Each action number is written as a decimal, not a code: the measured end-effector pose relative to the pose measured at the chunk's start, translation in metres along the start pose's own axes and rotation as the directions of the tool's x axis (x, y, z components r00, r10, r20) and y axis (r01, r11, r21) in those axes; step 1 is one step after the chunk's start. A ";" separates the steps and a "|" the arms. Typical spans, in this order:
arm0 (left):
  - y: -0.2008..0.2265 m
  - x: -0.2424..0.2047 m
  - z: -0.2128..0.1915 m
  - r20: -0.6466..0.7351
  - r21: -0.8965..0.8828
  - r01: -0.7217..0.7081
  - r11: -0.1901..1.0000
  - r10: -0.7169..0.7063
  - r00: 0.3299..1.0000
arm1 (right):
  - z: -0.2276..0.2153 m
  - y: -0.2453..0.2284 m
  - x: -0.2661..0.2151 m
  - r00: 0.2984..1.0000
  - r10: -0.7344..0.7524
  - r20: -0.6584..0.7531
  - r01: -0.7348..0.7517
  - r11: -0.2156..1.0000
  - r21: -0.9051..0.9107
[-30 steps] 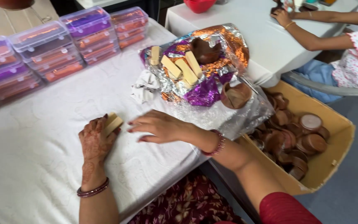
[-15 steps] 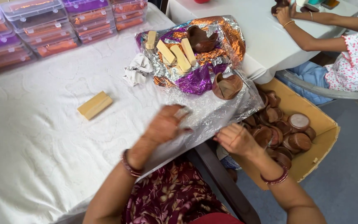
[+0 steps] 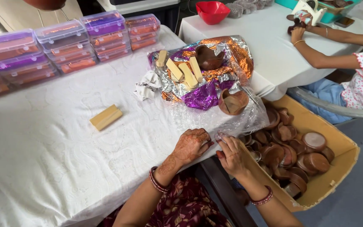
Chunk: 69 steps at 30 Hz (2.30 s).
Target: Cleaning and wrapping small wooden blocks in colorful foil.
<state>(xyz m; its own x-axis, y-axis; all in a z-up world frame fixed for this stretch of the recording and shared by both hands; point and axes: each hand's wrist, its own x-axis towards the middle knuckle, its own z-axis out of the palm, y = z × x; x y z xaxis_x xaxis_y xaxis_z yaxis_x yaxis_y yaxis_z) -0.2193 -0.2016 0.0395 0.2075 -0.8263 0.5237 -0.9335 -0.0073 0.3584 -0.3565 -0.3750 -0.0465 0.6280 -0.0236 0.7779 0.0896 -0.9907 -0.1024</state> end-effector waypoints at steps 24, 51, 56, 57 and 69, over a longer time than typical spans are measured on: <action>-0.025 0.025 0.002 0.051 0.038 0.359 0.933 -0.360 0.931 | 0.098 0.045 0.056 0.865 0.067 0.497 -0.056 0.998 -0.038; -0.175 0.071 -0.002 0.020 0.512 0.496 0.702 -0.586 0.810 | 0.007 0.024 -0.039 0.935 -0.356 -0.006 0.356 0.934 0.024; -0.117 0.067 0.004 0.287 0.353 0.366 0.861 -0.472 0.834 | 0.015 0.013 -0.033 0.977 -0.209 -0.044 0.213 0.972 0.097; -0.106 0.061 0.010 0.442 0.307 0.366 0.878 -0.473 0.762 | 0.018 0.009 -0.035 0.990 -0.129 -0.062 0.138 0.975 0.175; -0.065 -0.032 -0.056 0.508 -0.161 0.429 0.889 -0.298 0.808 | 0.018 -0.067 0.033 0.914 -0.310 -0.262 0.402 0.789 0.464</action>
<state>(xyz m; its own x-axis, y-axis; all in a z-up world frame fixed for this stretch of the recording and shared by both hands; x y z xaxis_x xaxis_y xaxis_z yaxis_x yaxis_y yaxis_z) -0.1492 -0.1434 0.0425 0.2971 -0.9518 -0.0763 -0.6940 -0.2701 0.6674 -0.3280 -0.3070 -0.0251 0.3432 0.2508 0.9051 0.6819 -0.7292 -0.0565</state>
